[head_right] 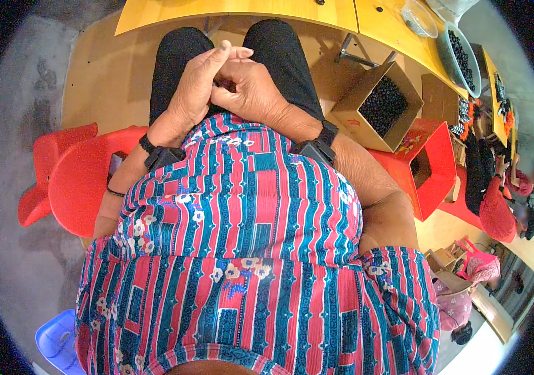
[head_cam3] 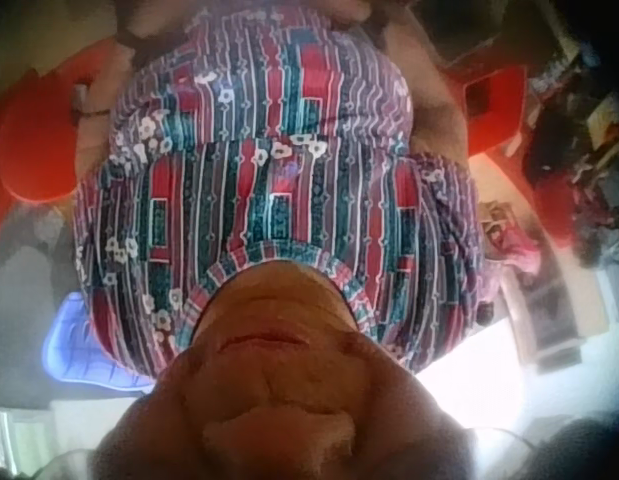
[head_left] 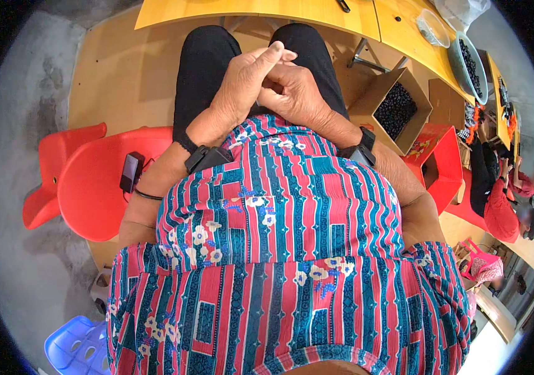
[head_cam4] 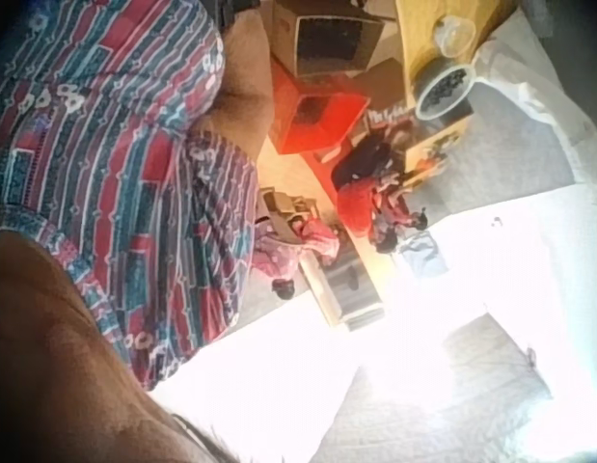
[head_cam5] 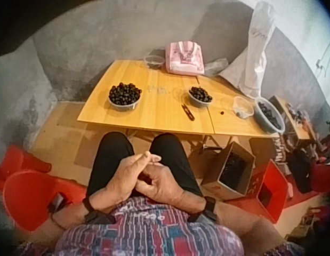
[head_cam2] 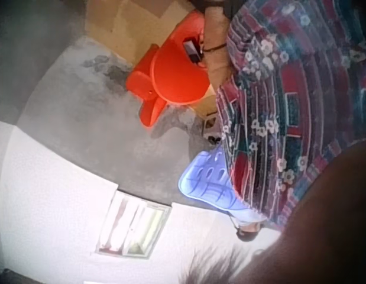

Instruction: The person sorts small black plastic parts by hand, transferring them from a black plastic bowl into a white plastic bowl.

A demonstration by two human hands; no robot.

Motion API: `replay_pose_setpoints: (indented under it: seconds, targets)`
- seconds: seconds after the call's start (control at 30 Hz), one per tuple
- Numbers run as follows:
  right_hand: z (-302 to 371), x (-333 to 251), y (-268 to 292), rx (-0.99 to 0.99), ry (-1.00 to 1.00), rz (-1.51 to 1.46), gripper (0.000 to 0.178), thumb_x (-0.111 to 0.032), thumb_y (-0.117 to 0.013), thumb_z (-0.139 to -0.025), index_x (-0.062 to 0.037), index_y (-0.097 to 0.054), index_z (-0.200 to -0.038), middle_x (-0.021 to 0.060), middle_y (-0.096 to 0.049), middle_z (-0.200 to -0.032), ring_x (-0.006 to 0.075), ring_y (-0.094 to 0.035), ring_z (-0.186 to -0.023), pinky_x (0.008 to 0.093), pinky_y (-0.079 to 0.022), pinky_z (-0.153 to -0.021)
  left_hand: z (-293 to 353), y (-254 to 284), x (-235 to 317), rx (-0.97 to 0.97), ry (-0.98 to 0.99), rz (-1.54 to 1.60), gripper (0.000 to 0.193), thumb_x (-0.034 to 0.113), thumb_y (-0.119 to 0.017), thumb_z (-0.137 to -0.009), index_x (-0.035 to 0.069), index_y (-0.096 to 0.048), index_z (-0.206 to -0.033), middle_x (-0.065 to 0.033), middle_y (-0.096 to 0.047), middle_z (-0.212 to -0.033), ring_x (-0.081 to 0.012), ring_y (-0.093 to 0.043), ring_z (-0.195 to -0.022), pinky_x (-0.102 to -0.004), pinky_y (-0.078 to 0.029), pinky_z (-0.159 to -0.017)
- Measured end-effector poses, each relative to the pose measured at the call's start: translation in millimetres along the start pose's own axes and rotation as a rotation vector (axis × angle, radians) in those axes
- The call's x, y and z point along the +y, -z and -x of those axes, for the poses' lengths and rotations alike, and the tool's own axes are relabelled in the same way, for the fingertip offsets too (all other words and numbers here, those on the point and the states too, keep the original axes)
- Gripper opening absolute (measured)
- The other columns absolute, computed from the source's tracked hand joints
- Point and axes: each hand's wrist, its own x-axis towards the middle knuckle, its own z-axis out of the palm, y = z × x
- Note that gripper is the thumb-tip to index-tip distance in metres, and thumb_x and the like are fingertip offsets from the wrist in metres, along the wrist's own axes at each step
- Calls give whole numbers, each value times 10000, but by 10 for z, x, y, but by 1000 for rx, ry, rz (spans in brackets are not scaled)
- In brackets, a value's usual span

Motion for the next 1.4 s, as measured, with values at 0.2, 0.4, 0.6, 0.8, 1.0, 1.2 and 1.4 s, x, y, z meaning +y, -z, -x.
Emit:
replay_pose_setpoints:
  seconds: [0.2,0.4,0.6,0.8,1.0,1.2,1.4]
  targets:
    - [76,-44,-62,40,-50,-54,193,-153,-673,-765,7,-625,-860,49,-610,-669,98,-562,-596,250,-450,-527,91,-101,43,14,-29,122,484,419,-497,-916,-33,-629,-1027,-108,-648,-927,-138,-606,-844,-247,-486,-780]
    - [145,-20,-103,109,45,8,172,-149,-673,-744,-3,-625,-822,45,-586,-640,115,-550,-568,241,-428,-512,156,-166,13,80,-67,61,362,281,-455,-952,-30,-598,-1068,-118,-653,-943,-138,-606,-853,-258,-488,-786]
    - [115,-117,-58,106,22,-54,127,-111,-673,-737,-8,-613,-778,14,-560,-626,78,-516,-559,222,-407,-503,126,-159,10,79,-76,107,427,341,-398,-973,-28,-576,-1092,-135,-643,-975,-158,-607,-891,-267,-489,-805]
    - [70,-168,-13,30,-67,-97,165,-87,-687,-715,-19,-635,-856,2,-568,-628,54,-524,-554,206,-412,-493,82,-29,0,36,33,239,556,478,-341,-961,-7,-565,-1117,-138,-621,-1036,-184,-590,-964,-295,-470,-856]
    - [47,-120,-41,19,52,-37,212,-95,-695,-701,-20,-642,-892,21,-585,-640,62,-537,-554,210,-421,-491,49,-7,-10,-103,71,392,587,524,-368,-939,3,-569,-1118,-140,-623,-1032,-178,-599,-941,-285,-475,-842]
    - [74,-130,17,109,2,13,186,-119,-693,-737,-32,-641,-893,10,-579,-645,63,-528,-555,212,-423,-498,161,41,12,-119,-34,162,628,529,-319,-949,-8,-485,-1229,-138,-549,-1170,-187,-544,-1053,-304,-421,-938]
    - [64,-140,35,193,-41,-35,175,-152,-698,-742,-12,-623,-815,54,-581,-632,98,-558,-554,237,-454,-506,186,14,-8,-161,-179,9,661,540,-466,-901,-5,-464,-1274,-92,-568,-1077,-128,-537,-1002,-228,-413,-899]
